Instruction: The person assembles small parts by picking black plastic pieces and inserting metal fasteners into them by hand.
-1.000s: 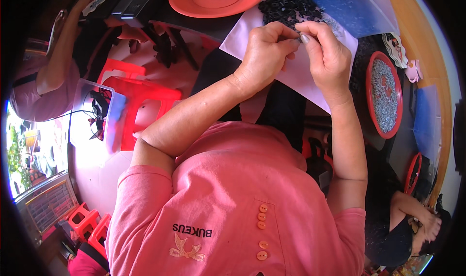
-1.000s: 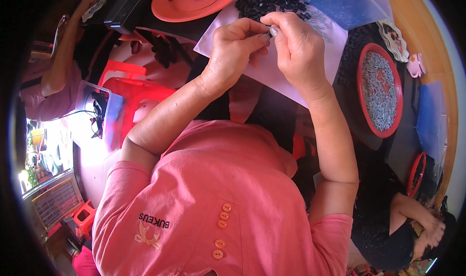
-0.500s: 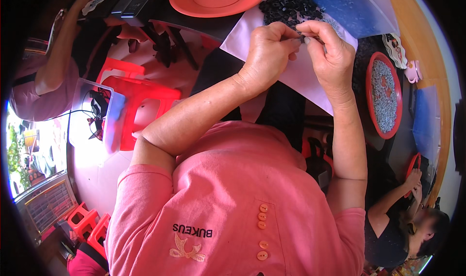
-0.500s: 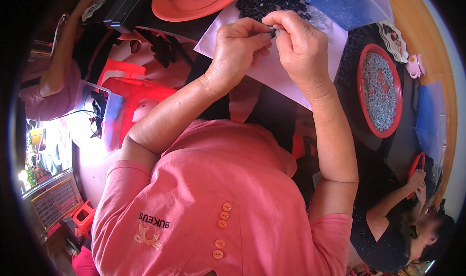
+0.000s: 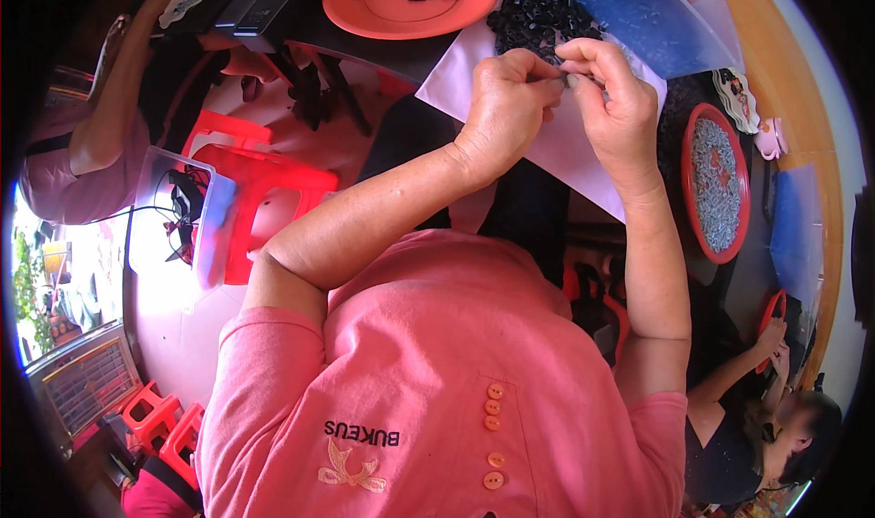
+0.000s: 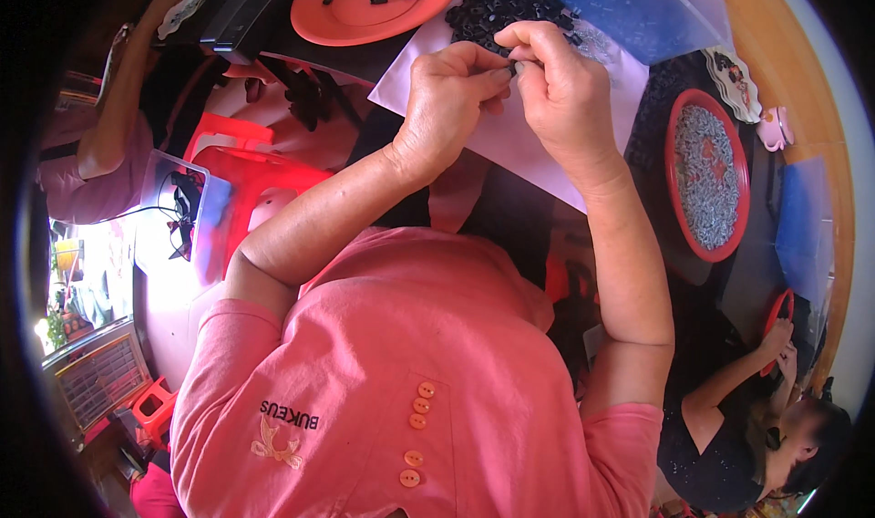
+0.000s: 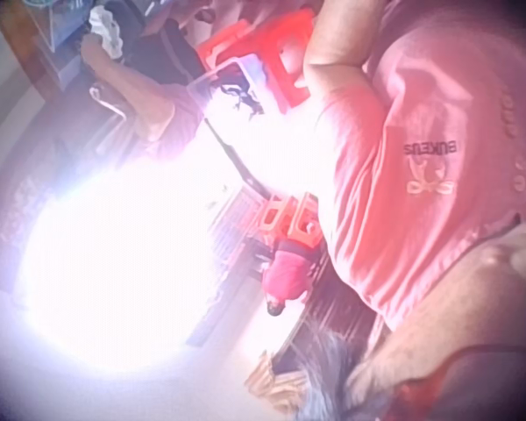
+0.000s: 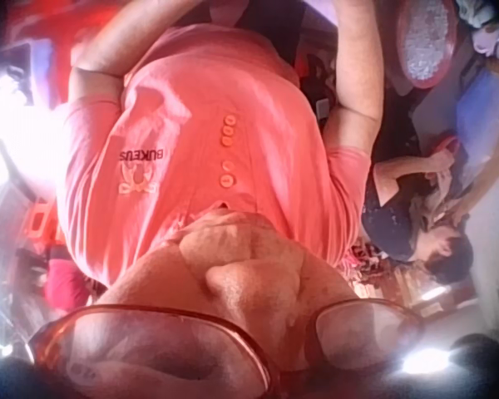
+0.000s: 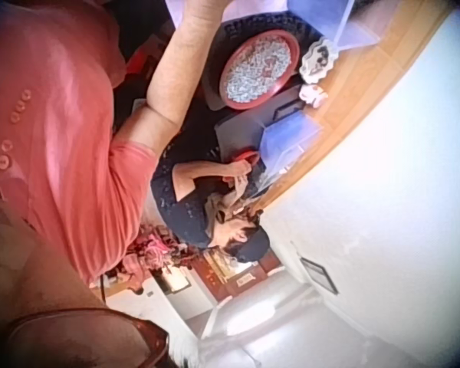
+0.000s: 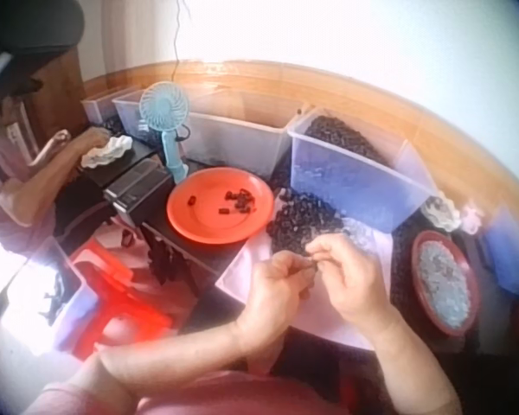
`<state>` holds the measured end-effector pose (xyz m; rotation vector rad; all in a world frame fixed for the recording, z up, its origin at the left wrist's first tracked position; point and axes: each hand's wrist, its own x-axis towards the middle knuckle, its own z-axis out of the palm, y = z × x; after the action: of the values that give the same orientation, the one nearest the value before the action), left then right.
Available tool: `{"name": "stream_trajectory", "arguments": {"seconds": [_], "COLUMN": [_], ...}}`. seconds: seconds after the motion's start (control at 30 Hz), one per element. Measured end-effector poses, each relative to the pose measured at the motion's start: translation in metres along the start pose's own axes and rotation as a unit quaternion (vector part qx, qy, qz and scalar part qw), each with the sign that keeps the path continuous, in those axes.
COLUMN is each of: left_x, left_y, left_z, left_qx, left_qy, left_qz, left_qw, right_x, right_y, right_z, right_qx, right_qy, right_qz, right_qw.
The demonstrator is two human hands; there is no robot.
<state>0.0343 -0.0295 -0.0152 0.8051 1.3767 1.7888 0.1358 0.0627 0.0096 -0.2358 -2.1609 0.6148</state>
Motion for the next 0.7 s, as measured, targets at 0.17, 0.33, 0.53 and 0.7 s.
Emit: {"name": "stream_trajectory", "arguments": {"seconds": [0.17,0.33,0.53,0.7], "left_x": [-0.003,-0.003,-0.005,-0.006], "left_y": [-0.003,-0.007,-0.009,-0.008], "left_z": [0.004,0.005,0.006,0.005], "left_qx": [-0.019,0.021,0.036,0.023], "left_qy": [0.020,0.026,0.030,0.021], "left_qz": [0.033,0.042,0.068,0.067], "left_qw": [0.999,0.999,0.997,0.997], "right_x": [-0.002,-0.012,-0.019,-0.018], "right_y": [-0.003,-0.002,-0.005,-0.002], "right_z": [-0.001,0.006,0.014,0.011], "right_qx": [-0.056,-0.124,-0.029,0.010], "right_qy": [0.001,0.056,0.109,0.092], "right_qz": [-0.047,-0.088,0.028,0.059], "right_qw": [0.997,0.987,0.993,0.994]}}
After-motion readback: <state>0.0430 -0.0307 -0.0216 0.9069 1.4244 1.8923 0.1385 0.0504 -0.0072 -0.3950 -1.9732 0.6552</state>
